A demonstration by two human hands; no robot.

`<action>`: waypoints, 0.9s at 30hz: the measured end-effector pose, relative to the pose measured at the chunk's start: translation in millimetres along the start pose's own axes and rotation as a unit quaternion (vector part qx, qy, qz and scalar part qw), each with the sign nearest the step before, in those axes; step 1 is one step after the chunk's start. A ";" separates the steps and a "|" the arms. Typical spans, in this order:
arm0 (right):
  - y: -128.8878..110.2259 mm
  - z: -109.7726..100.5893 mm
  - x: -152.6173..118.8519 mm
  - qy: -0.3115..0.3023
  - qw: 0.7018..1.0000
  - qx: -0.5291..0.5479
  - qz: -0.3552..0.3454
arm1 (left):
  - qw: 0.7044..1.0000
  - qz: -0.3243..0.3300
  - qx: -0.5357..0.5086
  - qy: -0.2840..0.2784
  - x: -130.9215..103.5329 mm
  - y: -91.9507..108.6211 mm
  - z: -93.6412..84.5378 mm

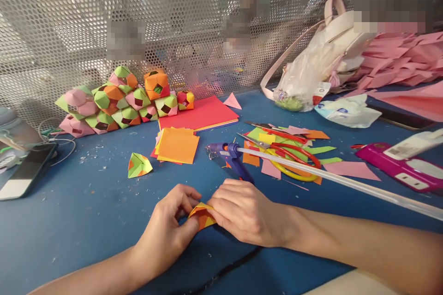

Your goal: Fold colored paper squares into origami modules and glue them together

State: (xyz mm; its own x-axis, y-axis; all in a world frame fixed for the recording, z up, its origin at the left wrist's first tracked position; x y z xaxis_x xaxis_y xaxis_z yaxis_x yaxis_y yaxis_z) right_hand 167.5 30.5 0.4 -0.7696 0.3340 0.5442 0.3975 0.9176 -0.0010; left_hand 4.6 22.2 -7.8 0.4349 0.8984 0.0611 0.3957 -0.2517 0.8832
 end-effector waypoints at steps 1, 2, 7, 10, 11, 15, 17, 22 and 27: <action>0.2 -0.6 0.0 0.001 1.000 0.002 -0.001 | 1.000 -0.005 -0.001 -0.003 0.7 -0.2 0.4; 0.2 -1.2 0.0 0.002 1.000 0.005 -0.002 | 1.000 -0.009 0.000 -0.005 1.1 -0.3 0.6; -0.4 -3.4 1.5 0.003 1.000 0.021 -0.003 | 1.000 0.002 0.020 -0.009 -0.9 -0.6 -0.3; 1.1 -3.3 1.5 0.007 1.000 0.028 0.011 | 1.000 0.012 0.023 0.011 -3.1 -0.8 -2.5; 1.8 -3.1 1.1 0.011 0.999 0.031 0.015 | 0.999 0.015 0.021 0.018 -3.4 -0.9 -3.1; 3.3 -0.4 -1.1 0.018 0.999 0.030 0.019 | 0.999 0.018 0.027 0.019 -2.3 -1.0 -2.8; 3.4 1.5 -1.6 0.013 0.999 0.025 0.024 | 0.999 0.004 0.043 0.012 -1.5 -1.7 -1.9; 3.7 0.3 -0.6 0.023 0.999 0.026 0.038 | 0.998 -0.022 0.061 0.015 -1.2 -4.4 -1.2; 6.0 -1.1 -0.6 0.018 0.997 0.035 0.060 | 0.999 -0.035 -0.020 0.004 1.2 -6.0 1.2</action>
Point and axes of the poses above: each hand's wrist, its own x-axis towards the middle knuckle, its own z-axis out of the palm, y = z × x, the point moved 3 cm from there along x, towards the middle knuckle, and after that the axes turned 7 degrees about -y, right-handed, at the moved point
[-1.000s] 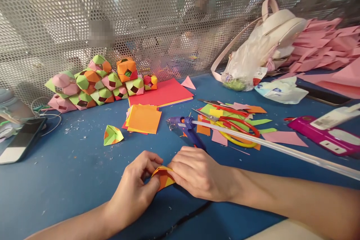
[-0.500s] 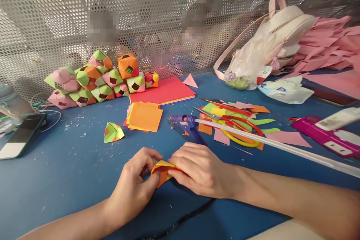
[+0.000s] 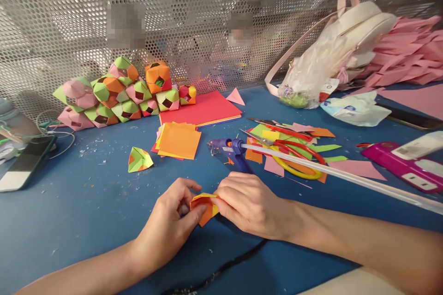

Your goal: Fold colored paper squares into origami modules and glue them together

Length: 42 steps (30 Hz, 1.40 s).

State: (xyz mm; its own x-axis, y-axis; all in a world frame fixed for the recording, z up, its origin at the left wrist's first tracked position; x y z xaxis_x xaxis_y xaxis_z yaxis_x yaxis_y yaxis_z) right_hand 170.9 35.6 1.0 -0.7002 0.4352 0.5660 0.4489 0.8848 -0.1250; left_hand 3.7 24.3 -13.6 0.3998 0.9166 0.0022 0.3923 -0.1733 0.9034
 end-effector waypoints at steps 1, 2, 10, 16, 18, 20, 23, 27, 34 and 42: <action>1.0 0.7 -0.3 -0.010 1.000 0.010 0.014 | 0.999 -0.004 -0.045 -0.011 0.4 0.5 0.7; 2.3 1.8 -0.7 -0.024 0.999 0.027 0.034 | 0.995 -0.010 -0.094 -0.026 0.6 1.4 1.4; 10.2 -0.1 2.0 -0.138 0.944 0.234 0.186 | 0.992 -0.055 -0.091 -0.063 5.4 5.6 -7.9; 9.8 -10.4 1.5 -0.072 0.957 0.237 0.149 | 0.982 -0.076 -0.169 -0.044 6.9 -3.0 -8.5; 7.6 -10.8 -0.6 -0.057 0.966 0.221 0.119 | 0.983 -0.072 -0.167 -0.022 7.4 -3.7 -12.9; 4.8 -7.6 -3.5 -0.067 0.972 0.206 0.091 | 0.988 -0.070 -0.141 0.004 8.2 -4.1 -21.4; -0.9 1.6 -8.1 -0.101 0.979 0.175 0.026 | 0.994 -0.064 -0.063 0.060 8.8 -2.9 -39.1; -5.3 11.3 -11.6 -0.135 0.982 0.130 -0.028 | 0.992 -0.048 0.041 0.107 8.7 4.5 -60.3; -7.2 11.1 -12.7 -0.161 0.981 0.104 -0.040 | 0.975 -0.037 0.078 0.204 16.8 10.5 -103.2; -7.0 14.6 -14.2 -0.176 0.978 0.101 -0.039 | 0.946 -0.011 0.245 0.212 29.9 -3.4 -138.1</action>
Point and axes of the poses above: each hand's wrist, its own x-axis towards the middle knuckle, its own z-axis out of the palm, y = z × x, the point moved 3 cm from there along x, towards the middle knuckle, and after that the axes turned 7 degrees about -y, right-handed, at the moved point
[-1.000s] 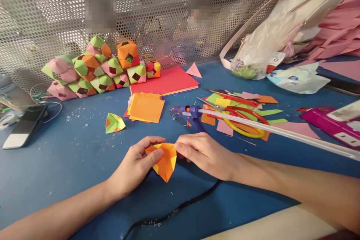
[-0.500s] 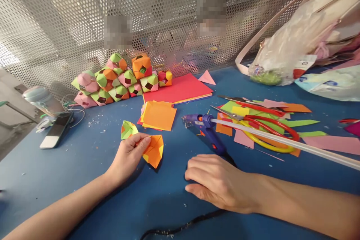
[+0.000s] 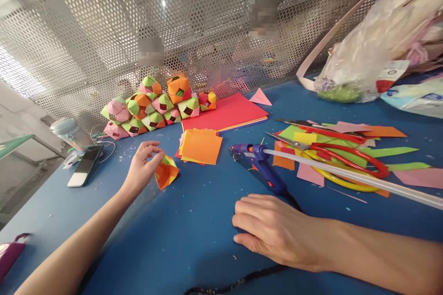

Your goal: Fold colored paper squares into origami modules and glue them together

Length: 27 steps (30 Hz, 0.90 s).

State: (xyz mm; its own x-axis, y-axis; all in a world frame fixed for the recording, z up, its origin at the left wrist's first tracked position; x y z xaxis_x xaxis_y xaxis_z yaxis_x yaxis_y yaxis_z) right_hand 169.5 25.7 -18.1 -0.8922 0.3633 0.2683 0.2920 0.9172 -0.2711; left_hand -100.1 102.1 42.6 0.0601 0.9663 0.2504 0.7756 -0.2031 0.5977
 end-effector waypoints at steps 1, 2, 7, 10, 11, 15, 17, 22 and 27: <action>0.1 0.0 0.2 -0.001 1.000 -0.001 0.000 | 1.000 -0.001 -0.002 0.001 1.7 -2.4 -0.9; 0.3 -0.1 0.4 -0.002 1.000 -0.002 0.000 | 1.000 -0.004 -0.010 -0.001 3.2 -4.5 -1.8; 0.4 -0.8 0.9 -0.005 1.000 -0.001 0.001 | 0.985 -0.004 -0.048 -0.163 3.8 -8.9 2.2; 0.0 0.0 0.4 -0.010 1.000 -0.006 -0.001 | 0.978 0.008 -0.027 -0.209 1.2 -10.3 7.2; 0.0 0.3 0.2 -0.012 1.000 -0.008 0.000 | 0.979 0.005 -0.022 -0.204 0.9 -11.6 9.1; -0.1 0.7 0.6 -0.016 1.000 -0.013 0.001 | 0.986 -0.027 -0.052 -0.156 2.5 -19.4 16.8; -0.2 0.0 1.4 -0.016 1.000 -0.020 -0.001 | 0.987 -0.035 -0.071 -0.142 4.0 -22.2 19.5; -0.2 -1.2 2.6 -0.019 0.999 -0.038 -0.001 | 0.987 -0.039 -0.112 -0.107 9.0 -28.0 18.8; 0.0 2.7 2.2 -0.021 0.998 -0.053 -0.004 | 0.990 -0.046 -0.130 0.029 19.1 -48.0 7.1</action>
State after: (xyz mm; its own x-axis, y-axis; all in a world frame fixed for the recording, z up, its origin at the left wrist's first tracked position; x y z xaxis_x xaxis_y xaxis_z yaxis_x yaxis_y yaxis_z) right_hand 166.7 26.0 -20.1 -0.9075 0.3509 0.2308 0.3176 0.9330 -0.1693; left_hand -131.7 131.5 13.3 -0.0449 0.9733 0.2251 0.5876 -0.1565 0.7939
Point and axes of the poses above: each hand's wrist, its own x-axis towards the middle knuckle, its own z-axis out of the palm, y = z × x, the point moved 3 cm from there along x, towards the middle knuckle, and after that the axes turned 7 degrees about -y, right-handed, at the moved point
